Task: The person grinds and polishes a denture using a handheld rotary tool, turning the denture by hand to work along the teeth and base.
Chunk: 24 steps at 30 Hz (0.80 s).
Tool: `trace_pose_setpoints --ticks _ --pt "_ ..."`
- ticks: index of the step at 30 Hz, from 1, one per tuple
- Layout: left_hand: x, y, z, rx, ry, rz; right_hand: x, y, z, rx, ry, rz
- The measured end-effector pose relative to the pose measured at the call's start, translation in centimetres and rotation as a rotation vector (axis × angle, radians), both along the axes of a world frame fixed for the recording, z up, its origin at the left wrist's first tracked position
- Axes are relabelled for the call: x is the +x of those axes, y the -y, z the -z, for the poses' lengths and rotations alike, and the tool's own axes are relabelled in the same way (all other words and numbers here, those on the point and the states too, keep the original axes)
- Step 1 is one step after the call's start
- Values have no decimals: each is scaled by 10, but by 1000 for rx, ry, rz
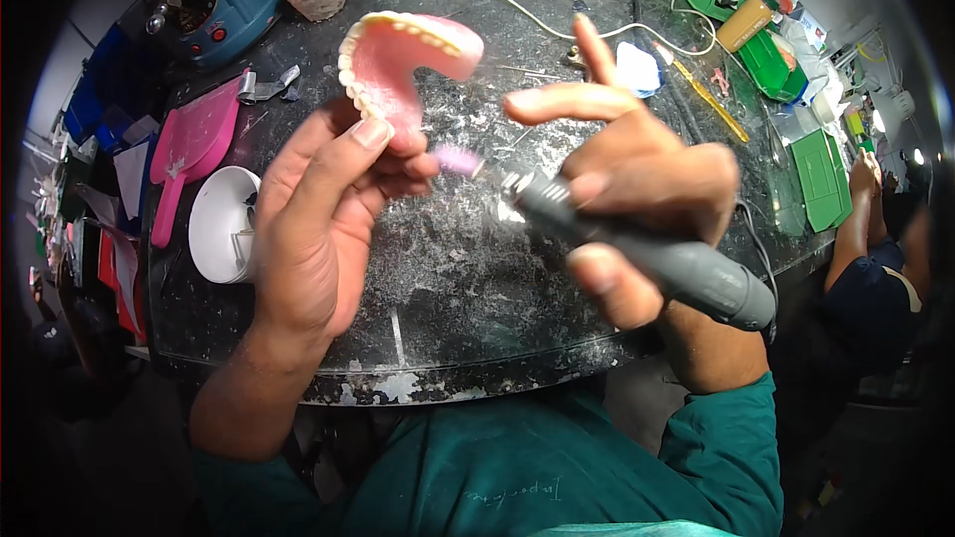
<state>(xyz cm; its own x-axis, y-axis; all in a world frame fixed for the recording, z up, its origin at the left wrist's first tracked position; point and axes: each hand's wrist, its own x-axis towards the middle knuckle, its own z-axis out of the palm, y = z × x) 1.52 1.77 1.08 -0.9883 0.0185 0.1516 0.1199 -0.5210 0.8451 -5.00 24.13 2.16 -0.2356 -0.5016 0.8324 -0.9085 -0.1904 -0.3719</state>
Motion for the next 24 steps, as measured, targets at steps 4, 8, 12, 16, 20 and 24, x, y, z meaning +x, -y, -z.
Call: trace_pose_setpoints --ticks 4,8,12,16,20,24 --pt "-9 -7 11 -549 -259 -391 -5 3 10 -128 21 264" --pt "-11 -5 7 -1034 -598 -569 -6 13 10 -118 32 326" --pt "-4 -5 2 -1122 -580 -516 -10 16 17 -125 7 147" --pt "-3 -3 4 -1145 -596 -479 -9 20 27 -170 87 183" --pt "-7 -1 5 -1076 -655 -506 -11 18 25 -166 69 187" --pt "-7 -2 7 -948 -554 -438 -10 15 12 -122 1 218"
